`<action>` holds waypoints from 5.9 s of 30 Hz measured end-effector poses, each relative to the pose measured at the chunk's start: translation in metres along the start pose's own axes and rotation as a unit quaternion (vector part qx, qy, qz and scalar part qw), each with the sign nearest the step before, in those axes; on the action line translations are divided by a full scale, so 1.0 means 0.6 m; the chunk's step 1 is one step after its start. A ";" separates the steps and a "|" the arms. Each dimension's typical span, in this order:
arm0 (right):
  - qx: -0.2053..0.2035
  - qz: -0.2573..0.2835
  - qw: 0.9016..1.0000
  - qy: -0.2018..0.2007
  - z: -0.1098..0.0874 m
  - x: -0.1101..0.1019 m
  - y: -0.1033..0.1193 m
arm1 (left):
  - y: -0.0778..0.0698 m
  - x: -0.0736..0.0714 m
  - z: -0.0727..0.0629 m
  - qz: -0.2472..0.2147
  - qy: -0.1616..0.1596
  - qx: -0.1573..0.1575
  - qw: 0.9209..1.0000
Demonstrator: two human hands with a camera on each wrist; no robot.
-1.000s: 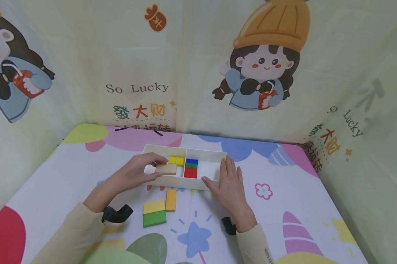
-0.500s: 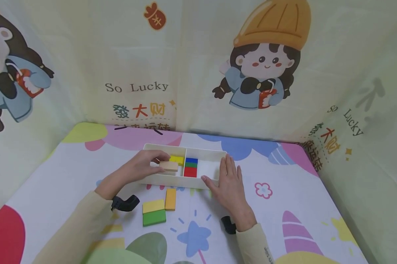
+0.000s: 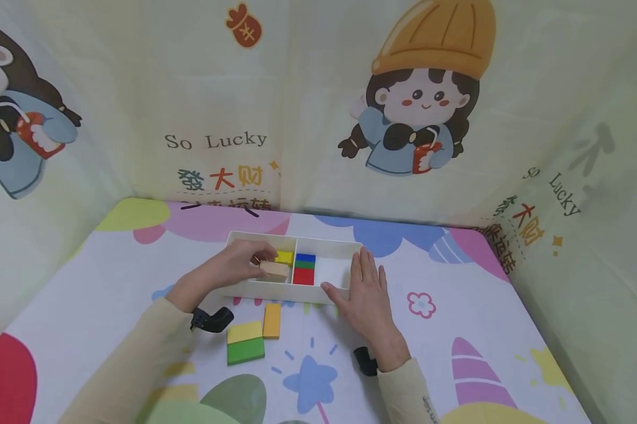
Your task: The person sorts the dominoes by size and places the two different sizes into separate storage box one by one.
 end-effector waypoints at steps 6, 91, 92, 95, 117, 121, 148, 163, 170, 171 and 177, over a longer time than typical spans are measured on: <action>-0.002 -0.003 1.000 -0.001 -0.001 -0.001 0.002 | -0.001 0.006 0.009 0.021 0.006 0.004 1.000; -0.020 0.006 1.000 -0.009 0.002 -0.006 -0.002 | -0.048 0.016 -0.128 -0.066 -0.117 0.089 0.987; -0.021 0.006 1.000 -0.010 0.002 -0.006 -0.002 | -0.047 0.018 -0.127 -0.070 -0.110 0.090 0.987; -0.020 0.005 1.000 -0.008 0.003 -0.005 -0.002 | -0.045 0.025 -0.124 -0.081 -0.089 0.079 0.990; -0.013 0.008 1.000 0.002 -0.003 0.002 -0.003 | -0.043 0.098 -0.111 0.004 0.035 0.158 0.987; -0.010 0.007 1.000 0.002 0.000 0.000 -0.002 | -0.038 0.100 -0.110 0.008 0.033 0.161 0.986; -0.001 0.006 1.000 0.000 -0.002 -0.003 0.005 | -0.047 0.093 -0.115 0.132 -0.009 0.148 0.980; -0.003 0.006 1.000 0.001 -0.002 -0.001 0.000 | -0.043 0.108 -0.109 0.125 -0.018 0.136 0.983; -0.005 0.010 1.000 0.003 -0.003 0.001 -0.002 | -0.045 0.108 -0.108 0.097 -0.023 0.144 0.985; -0.006 0.010 1.000 0.003 -0.003 0.001 -0.002 | -0.046 0.107 -0.109 0.091 -0.025 0.145 0.985; -0.002 0.004 1.000 0.002 -0.002 -0.001 -0.002 | -0.051 0.098 -0.107 0.061 -0.029 0.151 0.986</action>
Point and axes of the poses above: each hand's wrist, its own z-axis towards the middle knuckle, its own x-axis out of the palm, y = z × x, the point moved 3 cm from there along z, towards the middle knuckle, and after that the axes turned 3 degrees about z, right-handed, at the moved point
